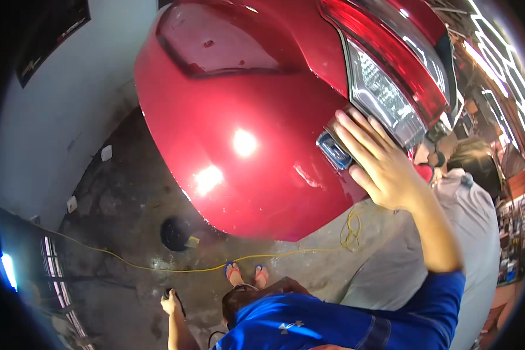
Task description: The person sands the surface of a red car panel using a sanding block and water from a bucket, then wipes the area with a cloth.
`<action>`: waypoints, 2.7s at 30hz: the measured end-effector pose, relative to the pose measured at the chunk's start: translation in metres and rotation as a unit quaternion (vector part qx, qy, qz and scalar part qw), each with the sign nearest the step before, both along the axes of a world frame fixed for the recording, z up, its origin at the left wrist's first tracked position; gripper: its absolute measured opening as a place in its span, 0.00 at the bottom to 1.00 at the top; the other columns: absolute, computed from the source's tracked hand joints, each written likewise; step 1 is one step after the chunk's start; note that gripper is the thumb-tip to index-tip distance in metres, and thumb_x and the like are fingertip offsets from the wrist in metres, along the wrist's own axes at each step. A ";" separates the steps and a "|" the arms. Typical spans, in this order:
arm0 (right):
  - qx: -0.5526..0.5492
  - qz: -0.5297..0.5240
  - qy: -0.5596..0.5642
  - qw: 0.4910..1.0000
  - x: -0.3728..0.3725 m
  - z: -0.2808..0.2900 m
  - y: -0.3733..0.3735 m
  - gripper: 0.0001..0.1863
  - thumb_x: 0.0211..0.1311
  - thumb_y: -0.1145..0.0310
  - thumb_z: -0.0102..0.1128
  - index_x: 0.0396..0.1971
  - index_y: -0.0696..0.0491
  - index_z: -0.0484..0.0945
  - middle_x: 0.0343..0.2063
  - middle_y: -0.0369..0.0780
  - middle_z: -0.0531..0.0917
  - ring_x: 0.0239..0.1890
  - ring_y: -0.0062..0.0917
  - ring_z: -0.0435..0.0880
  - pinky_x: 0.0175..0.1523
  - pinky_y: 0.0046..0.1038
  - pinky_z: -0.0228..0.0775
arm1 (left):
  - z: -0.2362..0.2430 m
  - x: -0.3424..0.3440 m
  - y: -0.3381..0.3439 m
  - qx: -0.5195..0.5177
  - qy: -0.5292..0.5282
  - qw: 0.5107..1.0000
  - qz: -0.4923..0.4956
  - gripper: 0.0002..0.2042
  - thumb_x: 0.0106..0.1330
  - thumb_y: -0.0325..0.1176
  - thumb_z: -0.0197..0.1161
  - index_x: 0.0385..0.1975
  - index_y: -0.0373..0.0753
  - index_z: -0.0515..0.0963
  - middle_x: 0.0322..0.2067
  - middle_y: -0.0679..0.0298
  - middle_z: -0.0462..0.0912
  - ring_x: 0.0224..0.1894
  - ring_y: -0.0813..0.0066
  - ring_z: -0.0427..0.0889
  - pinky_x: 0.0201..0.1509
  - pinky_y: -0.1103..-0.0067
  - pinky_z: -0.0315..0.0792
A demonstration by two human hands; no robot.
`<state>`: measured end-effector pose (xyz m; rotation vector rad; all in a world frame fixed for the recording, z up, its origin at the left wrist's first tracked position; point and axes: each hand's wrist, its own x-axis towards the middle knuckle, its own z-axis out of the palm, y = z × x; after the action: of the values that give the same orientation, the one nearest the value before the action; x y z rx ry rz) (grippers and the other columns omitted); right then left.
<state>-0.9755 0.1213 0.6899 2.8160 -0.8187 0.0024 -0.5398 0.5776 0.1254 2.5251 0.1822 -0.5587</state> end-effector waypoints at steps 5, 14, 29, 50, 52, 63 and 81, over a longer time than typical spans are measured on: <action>-0.070 0.047 0.018 0.996 0.068 0.000 -0.072 0.34 0.82 0.57 0.48 0.80 0.57 0.59 0.82 0.46 0.58 0.84 0.41 0.53 0.87 0.44 0.39 | -0.004 -0.022 -0.071 -0.042 0.020 0.986 -0.159 0.39 0.58 0.53 0.77 0.61 0.26 0.80 0.55 0.39 0.86 0.58 0.46 0.86 0.66 0.63 0.77; -0.084 0.033 0.033 0.995 0.069 0.008 -0.053 0.34 0.83 0.55 0.47 0.80 0.57 0.59 0.82 0.47 0.59 0.84 0.41 0.54 0.87 0.46 0.41 | -0.036 -0.018 -0.054 0.016 -0.005 0.970 -0.243 0.37 0.56 0.50 0.78 0.58 0.25 0.81 0.50 0.39 0.88 0.57 0.42 0.87 0.65 0.61 0.78; -0.066 0.054 0.046 0.995 0.123 -0.017 -0.061 0.33 0.84 0.53 0.43 0.81 0.53 0.59 0.83 0.43 0.56 0.86 0.36 0.49 0.87 0.46 0.35 | -0.028 0.010 -0.047 -0.065 0.051 0.971 -0.224 0.20 0.57 0.42 0.77 0.43 0.32 0.87 0.39 0.42 0.90 0.43 0.43 0.89 0.51 0.60 0.80; -0.048 -0.041 0.015 0.998 -0.012 -0.008 0.004 0.43 0.72 0.54 0.60 0.81 0.53 0.58 0.82 0.45 0.58 0.85 0.39 0.54 0.87 0.49 0.35 | -0.033 0.004 -0.021 -0.016 0.125 0.956 -0.264 0.22 0.57 0.44 0.80 0.43 0.32 0.87 0.38 0.50 0.92 0.44 0.49 0.90 0.51 0.61 0.80; -0.035 -0.038 0.020 0.998 -0.020 -0.004 0.005 0.42 0.72 0.56 0.59 0.81 0.56 0.59 0.82 0.45 0.58 0.85 0.39 0.53 0.87 0.48 0.31 | -0.018 -0.011 -0.028 -0.016 0.109 0.963 -0.244 0.21 0.58 0.43 0.80 0.42 0.32 0.87 0.38 0.49 0.91 0.44 0.49 0.90 0.51 0.61 0.80; 0.005 -0.012 -0.006 1.000 -0.023 -0.007 0.002 0.40 0.77 0.53 0.53 0.82 0.54 0.57 0.83 0.43 0.57 0.86 0.40 0.50 0.87 0.49 0.33 | 0.004 -0.053 -0.040 -0.050 0.107 0.948 -0.296 0.20 0.57 0.45 0.78 0.41 0.35 0.88 0.37 0.48 0.91 0.43 0.46 0.91 0.52 0.61 0.80; -0.048 -0.021 0.054 0.997 0.003 0.001 -0.006 0.37 0.77 0.55 0.55 0.81 0.50 0.60 0.82 0.38 0.60 0.85 0.36 0.52 0.86 0.51 0.30 | -0.022 -0.058 -0.040 0.023 0.172 0.929 -0.327 0.31 0.57 0.51 0.79 0.52 0.32 0.84 0.49 0.41 0.89 0.54 0.43 0.88 0.60 0.60 0.79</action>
<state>-0.9727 0.1150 0.6913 2.6841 -0.8292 -0.1119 -0.5981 0.5375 0.1036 2.4806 -0.5530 -1.2657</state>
